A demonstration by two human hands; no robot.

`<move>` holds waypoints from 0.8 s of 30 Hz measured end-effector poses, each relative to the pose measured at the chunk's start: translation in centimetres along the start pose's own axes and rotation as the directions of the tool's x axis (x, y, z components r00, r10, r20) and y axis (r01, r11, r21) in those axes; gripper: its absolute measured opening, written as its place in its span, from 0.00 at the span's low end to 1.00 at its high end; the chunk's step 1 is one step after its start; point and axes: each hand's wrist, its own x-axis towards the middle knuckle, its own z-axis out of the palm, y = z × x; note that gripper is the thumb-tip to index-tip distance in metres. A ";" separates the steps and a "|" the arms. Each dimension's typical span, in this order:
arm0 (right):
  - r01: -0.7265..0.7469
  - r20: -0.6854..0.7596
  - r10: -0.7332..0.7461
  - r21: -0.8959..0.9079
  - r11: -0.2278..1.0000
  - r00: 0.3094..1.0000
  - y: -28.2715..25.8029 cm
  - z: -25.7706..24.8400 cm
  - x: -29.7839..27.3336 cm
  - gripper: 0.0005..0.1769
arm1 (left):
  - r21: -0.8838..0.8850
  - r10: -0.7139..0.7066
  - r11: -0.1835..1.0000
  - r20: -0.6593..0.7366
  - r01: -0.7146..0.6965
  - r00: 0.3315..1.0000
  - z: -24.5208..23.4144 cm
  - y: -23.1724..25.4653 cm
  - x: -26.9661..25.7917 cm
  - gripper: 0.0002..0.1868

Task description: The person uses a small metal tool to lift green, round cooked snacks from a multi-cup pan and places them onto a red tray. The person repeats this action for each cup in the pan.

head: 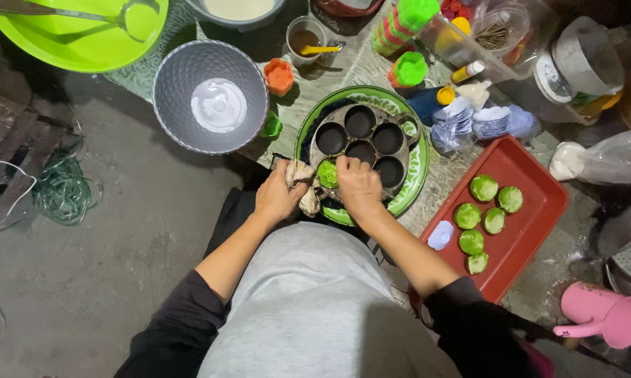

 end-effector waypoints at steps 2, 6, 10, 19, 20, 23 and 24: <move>-0.020 -0.007 0.020 -0.036 0.999 1.000 -1.2 0.9 0.3 0.05 | 0.002 -0.001 1.000 0.001 0.001 1.000 0.0 0.1 0.0 0.29; -0.113 0.053 0.111 0.045 0.993 0.992 -1.4 1.1 0.3 0.05 | -0.007 0.021 1.000 -0.019 -0.021 1.000 0.0 0.3 0.0 0.29; -0.152 0.160 0.131 0.127 0.980 0.979 -0.5 0.4 -0.3 0.09 | -0.010 0.008 1.000 -0.011 -0.008 1.000 -0.2 0.3 0.0 0.29; -0.151 0.097 0.138 0.137 0.979 0.986 -1.7 1.1 -0.2 0.08 | 0.001 0.000 1.000 0.003 0.000 1.000 -0.2 0.4 0.0 0.30; -0.135 0.129 0.113 0.177 0.975 0.985 -1.3 0.8 -0.6 0.09 | -0.004 -0.001 1.000 0.003 0.001 1.000 -0.1 0.4 -0.1 0.30; -0.219 0.254 0.130 0.363 0.906 0.958 0.6 -0.8 -0.6 0.02 | -0.009 0.013 1.000 0.006 -0.013 1.000 -0.3 0.3 0.0 0.30; -0.269 0.305 0.143 0.427 0.863 0.942 1.4 -1.4 -0.3 0.02 | -0.011 0.018 1.000 0.007 -0.018 1.000 -0.4 0.2 0.2 0.30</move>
